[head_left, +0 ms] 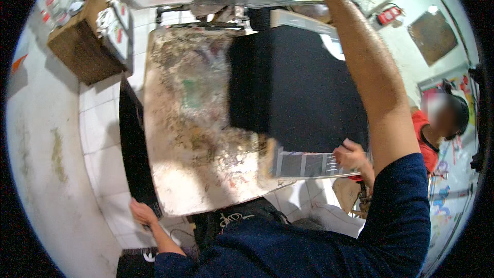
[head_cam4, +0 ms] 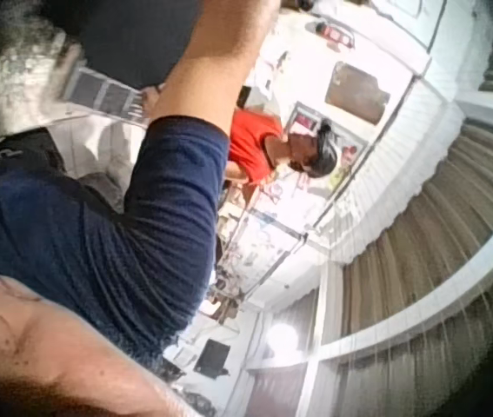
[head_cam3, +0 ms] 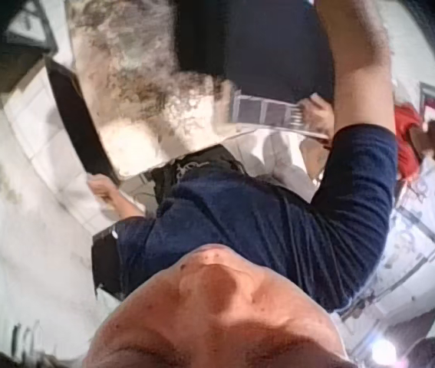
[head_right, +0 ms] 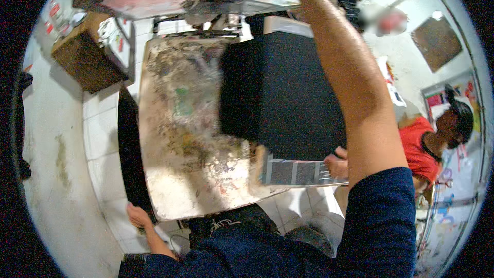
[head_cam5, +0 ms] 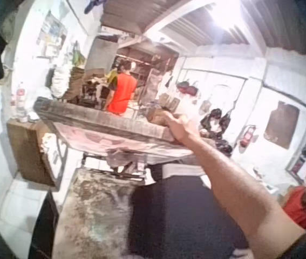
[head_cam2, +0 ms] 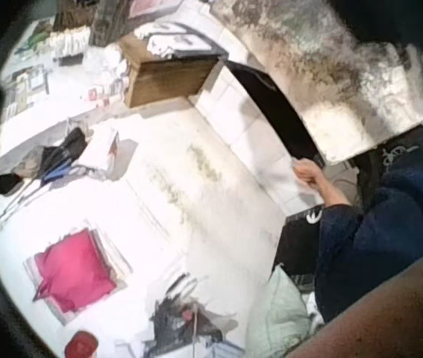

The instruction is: The person performs screen printing on black fabric using a squeegee to pull ink across a screen frame. They repeatedly place the fabric, apply ink, pull the squeegee, lift the screen, and remove the printed fabric. A coworker is visible nearby handling other printed items.

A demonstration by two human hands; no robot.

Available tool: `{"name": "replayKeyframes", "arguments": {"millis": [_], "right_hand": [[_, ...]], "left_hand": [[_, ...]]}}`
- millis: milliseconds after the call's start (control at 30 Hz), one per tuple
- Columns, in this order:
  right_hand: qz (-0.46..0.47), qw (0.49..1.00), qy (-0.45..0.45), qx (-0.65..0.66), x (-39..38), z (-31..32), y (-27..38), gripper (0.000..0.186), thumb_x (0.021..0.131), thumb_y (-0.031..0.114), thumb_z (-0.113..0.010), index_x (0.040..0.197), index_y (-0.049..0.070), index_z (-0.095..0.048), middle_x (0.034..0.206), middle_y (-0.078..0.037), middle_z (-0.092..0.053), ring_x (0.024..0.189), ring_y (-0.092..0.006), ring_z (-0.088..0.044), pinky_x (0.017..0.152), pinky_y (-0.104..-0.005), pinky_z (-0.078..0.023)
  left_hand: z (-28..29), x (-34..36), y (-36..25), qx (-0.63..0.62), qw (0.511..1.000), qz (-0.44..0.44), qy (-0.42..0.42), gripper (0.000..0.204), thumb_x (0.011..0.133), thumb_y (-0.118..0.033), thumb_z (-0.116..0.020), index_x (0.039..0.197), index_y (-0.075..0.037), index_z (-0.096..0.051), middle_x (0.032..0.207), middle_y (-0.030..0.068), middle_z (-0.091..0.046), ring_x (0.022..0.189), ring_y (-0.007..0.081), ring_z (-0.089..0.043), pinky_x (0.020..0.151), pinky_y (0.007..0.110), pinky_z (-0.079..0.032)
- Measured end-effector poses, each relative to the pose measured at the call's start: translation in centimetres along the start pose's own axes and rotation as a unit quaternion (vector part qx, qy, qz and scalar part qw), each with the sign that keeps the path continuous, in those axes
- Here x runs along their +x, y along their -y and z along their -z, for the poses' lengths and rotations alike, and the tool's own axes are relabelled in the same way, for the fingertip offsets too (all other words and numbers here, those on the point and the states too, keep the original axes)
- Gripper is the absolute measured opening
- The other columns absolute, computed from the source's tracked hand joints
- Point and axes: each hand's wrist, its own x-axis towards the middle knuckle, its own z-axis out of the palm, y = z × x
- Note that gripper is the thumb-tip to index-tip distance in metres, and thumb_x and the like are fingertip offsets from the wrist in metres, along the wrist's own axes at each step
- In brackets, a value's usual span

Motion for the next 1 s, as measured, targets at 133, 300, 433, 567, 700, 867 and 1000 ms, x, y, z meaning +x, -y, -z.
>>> {"name": "replayKeyframes", "arguments": {"millis": [133, 300, 433, 567, 700, 867, 1000], "right_hand": [[0.014, 1.000, 0.000, -0.003, -0.1, -0.4, 0.3, 0.065, 0.091, 0.065, -0.051, 0.112, 0.010, -0.077, 0.101, -0.020, -0.075, 0.098, -0.0326, -0.071, 0.091, -0.0431, -0.052], [0.039, 0.997, -0.028, -0.063, 2.0, -1.0, -1.0, 0.065, 0.090, 0.070, -0.051, 0.110, 0.014, -0.078, 0.101, -0.018, -0.076, 0.099, -0.0327, -0.072, 0.089, -0.0444, -0.053], [0.050, 0.995, 0.045, -0.067, 4.4, -1.5, -3.1, 0.069, 0.092, 0.065, -0.058, 0.129, 0.008, -0.064, 0.122, -0.017, -0.068, 0.118, -0.0314, -0.063, 0.101, -0.0445, -0.048], [0.073, 0.994, 0.028, -0.079, 6.6, -2.7, -4.7, 0.074, 0.090, 0.078, -0.046, 0.138, 0.025, -0.064, 0.132, -0.020, -0.066, 0.125, -0.0402, -0.061, 0.105, -0.0483, -0.047], [0.087, 0.994, 0.014, -0.065, 6.5, -3.1, -5.3, 0.071, 0.093, 0.073, -0.046, 0.134, 0.019, -0.066, 0.129, -0.018, -0.067, 0.123, -0.0375, -0.062, 0.104, -0.0469, -0.047], [0.114, 0.988, -0.033, -0.097, 2.7, -2.0, -3.3, 0.070, 0.093, 0.072, -0.047, 0.125, 0.015, -0.072, 0.118, -0.014, -0.074, 0.113, -0.0336, -0.069, 0.096, -0.0450, -0.051], [-0.008, 0.995, -0.015, -0.101, -0.3, -0.9, -1.2, 0.058, 0.087, 0.063, -0.051, 0.114, 0.019, -0.075, 0.106, -0.013, -0.076, 0.103, -0.0311, -0.071, 0.091, -0.0449, -0.053]], "left_hand": [[13.0, 12.8, 1.2, 0.168, 0.982, 0.009, -0.081, 0.038, 0.104, -0.040, -0.050, 0.108, -0.011, -0.075, 0.096, 0.0196, -0.073, 0.084, 0.0422, -0.068, 0.071, 0.051, -0.051], [37.8, 16.5, 8.8, 0.086, 0.979, 0.022, -0.183, 0.047, 0.102, -0.046, -0.054, 0.117, -0.005, -0.072, 0.108, 0.0178, -0.074, 0.097, 0.0367, -0.069, 0.083, 0.044, -0.052], [55.9, 14.7, 15.1, 0.021, 0.974, 0.009, -0.226, 0.041, 0.106, -0.031, -0.055, 0.119, 0.006, -0.068, 0.106, 0.0133, -0.073, 0.093, 0.0198, -0.063, 0.088, 0.033, -0.049], [60.3, 13.1, 20.0, -0.130, 0.934, 0.119, -0.311, 0.043, 0.103, -0.034, -0.060, 0.120, 0.005, -0.068, 0.110, 0.0088, -0.070, 0.096, 0.0212, -0.062, 0.090, 0.036, -0.048], [52.5, 10.7, 22.0, -0.319, 0.910, 0.171, -0.202, 0.038, 0.102, -0.027, -0.055, 0.119, 0.005, -0.067, 0.114, 0.0110, -0.067, 0.102, 0.0215, -0.059, 0.094, 0.038, -0.046], [32.5, 6.6, 17.3, -0.327, 0.915, 0.173, -0.159, 0.036, 0.104, -0.028, -0.057, 0.084, 0.002, -0.061, 0.081, 0.0024, -0.055, 0.077, 0.0171, -0.046, 0.071, 0.037, -0.043], [19.9, 3.6, 8.1, -0.237, 0.966, 0.082, -0.063, 0.032, 0.103, -0.022, -0.057, 0.082, 0.002, -0.058, 0.076, -0.0017, -0.050, 0.074, 0.0117, -0.044, 0.067, 0.031, -0.040]]}}
